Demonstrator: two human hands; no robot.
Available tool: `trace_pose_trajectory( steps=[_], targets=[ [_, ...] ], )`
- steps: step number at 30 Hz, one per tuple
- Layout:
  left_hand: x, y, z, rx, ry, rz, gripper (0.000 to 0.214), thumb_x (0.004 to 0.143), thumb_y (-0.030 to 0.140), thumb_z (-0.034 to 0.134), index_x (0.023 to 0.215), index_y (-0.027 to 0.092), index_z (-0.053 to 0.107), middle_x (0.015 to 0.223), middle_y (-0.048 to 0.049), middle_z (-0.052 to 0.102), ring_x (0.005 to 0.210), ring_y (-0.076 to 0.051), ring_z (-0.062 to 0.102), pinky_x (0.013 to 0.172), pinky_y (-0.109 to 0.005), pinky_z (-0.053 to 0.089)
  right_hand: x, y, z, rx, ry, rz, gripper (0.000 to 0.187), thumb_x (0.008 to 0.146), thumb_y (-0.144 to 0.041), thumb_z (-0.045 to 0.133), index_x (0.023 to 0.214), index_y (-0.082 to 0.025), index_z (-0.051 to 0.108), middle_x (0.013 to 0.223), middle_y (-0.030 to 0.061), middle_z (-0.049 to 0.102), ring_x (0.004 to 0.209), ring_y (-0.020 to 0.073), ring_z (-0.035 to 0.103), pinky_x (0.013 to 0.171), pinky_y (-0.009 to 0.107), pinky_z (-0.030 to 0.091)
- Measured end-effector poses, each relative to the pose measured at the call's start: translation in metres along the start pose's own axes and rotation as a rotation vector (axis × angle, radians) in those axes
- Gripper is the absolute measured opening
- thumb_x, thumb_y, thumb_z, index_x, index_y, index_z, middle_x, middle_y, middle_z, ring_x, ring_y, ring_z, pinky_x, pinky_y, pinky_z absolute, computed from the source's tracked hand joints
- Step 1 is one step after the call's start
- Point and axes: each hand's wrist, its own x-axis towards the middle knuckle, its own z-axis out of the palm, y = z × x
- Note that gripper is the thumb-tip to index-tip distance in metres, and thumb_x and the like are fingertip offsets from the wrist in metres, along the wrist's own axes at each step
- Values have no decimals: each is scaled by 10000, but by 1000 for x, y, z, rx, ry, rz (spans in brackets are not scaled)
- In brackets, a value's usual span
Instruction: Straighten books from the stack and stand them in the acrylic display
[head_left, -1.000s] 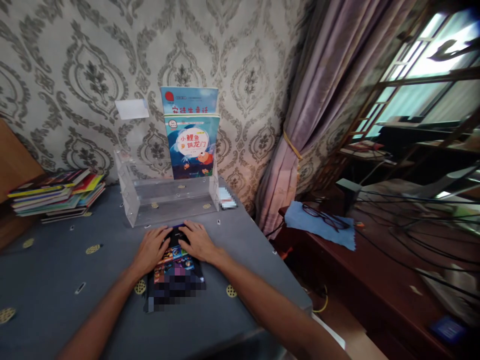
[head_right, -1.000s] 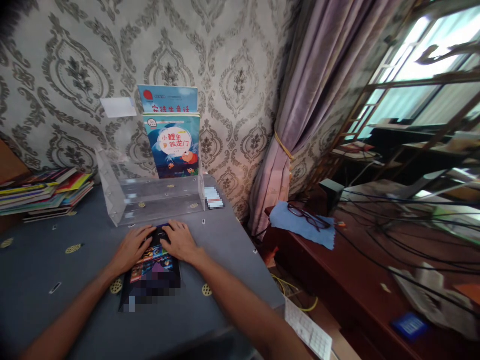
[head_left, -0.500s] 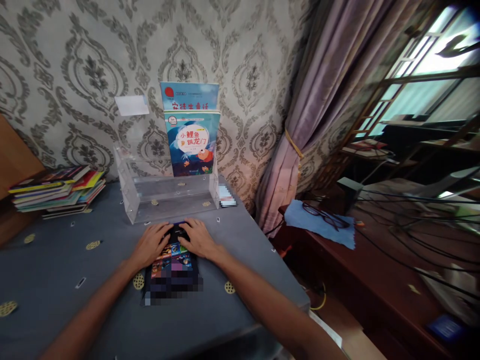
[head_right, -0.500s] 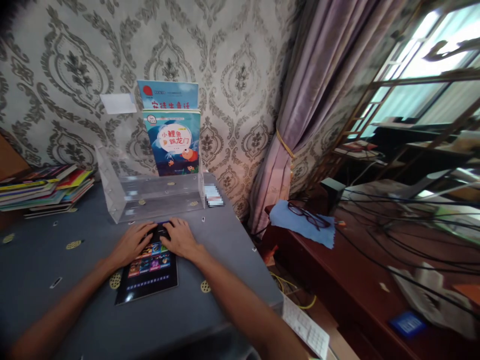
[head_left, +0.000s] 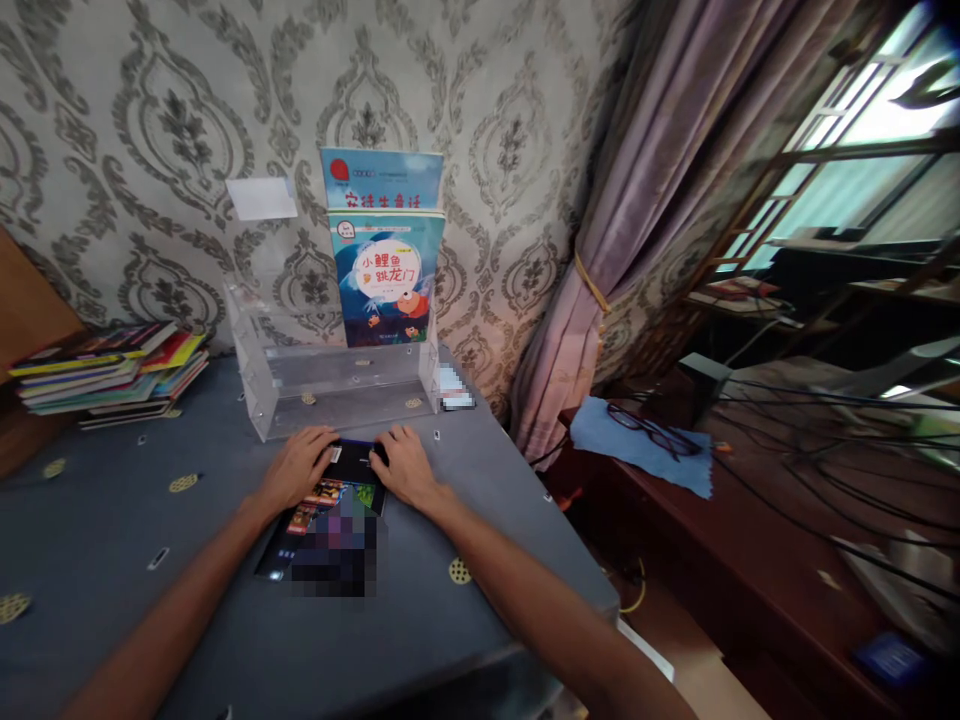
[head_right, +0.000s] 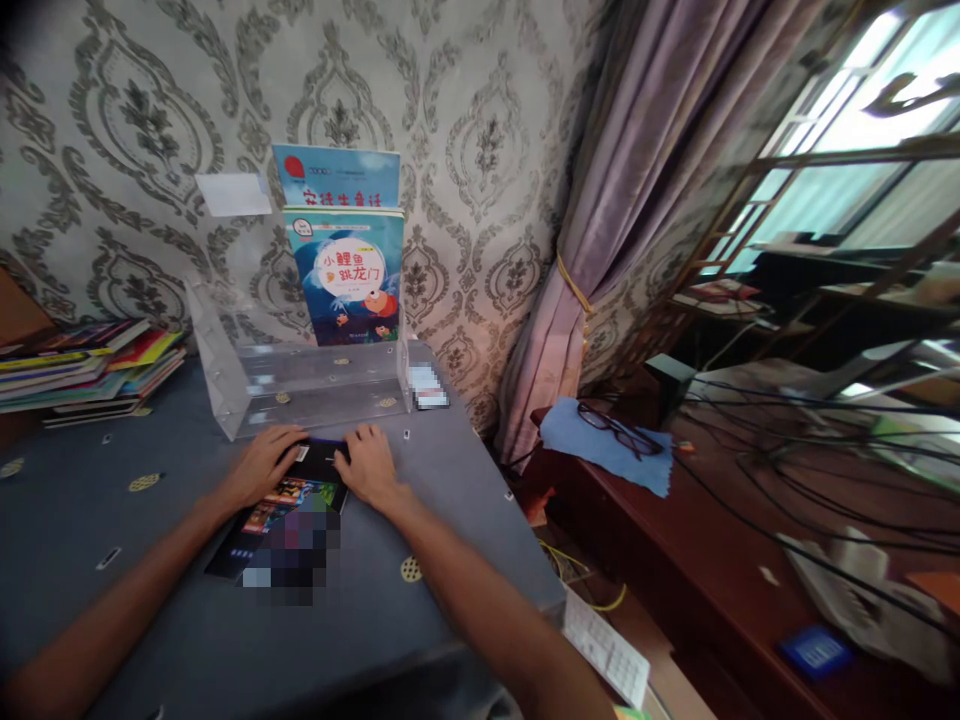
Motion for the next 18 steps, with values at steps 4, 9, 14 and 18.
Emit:
trace_pose_trajectory(
  steps=[4,9,14,18],
  targets=[
    [-2,2,-2,-69,78,-52,333,967,202,355,1105,186,657,1105,-93,682,1069,-234,614,976,-420,504,0,2,3,13,10,9,211,969,-263,534,1089,-156,671,1102,117,654,1061,257,535,914,373,416],
    [-6,5,-4,-75,80,-83,355,919,102,359,1087,190,659,1031,-81,672,1005,-229,606,942,-411,508,-4,-1,6,148,39,-158,213,963,-234,545,1136,-173,653,1138,91,690,1120,245,548,964,387,396],
    [-8,5,-4,-96,49,-89,373,888,58,366,1078,184,662,1054,-77,663,1016,-217,603,950,-386,501,-7,-3,7,251,-29,-326,271,989,-298,530,1228,-207,621,1271,89,672,1271,222,530,1080,422,335],
    [-8,4,-2,-104,45,-87,368,896,51,363,1072,190,654,1062,-71,661,1031,-206,603,960,-377,495,-7,-1,9,221,-66,-325,277,977,-266,548,1239,-201,613,1315,97,652,1275,228,533,1064,432,346]
  ],
)
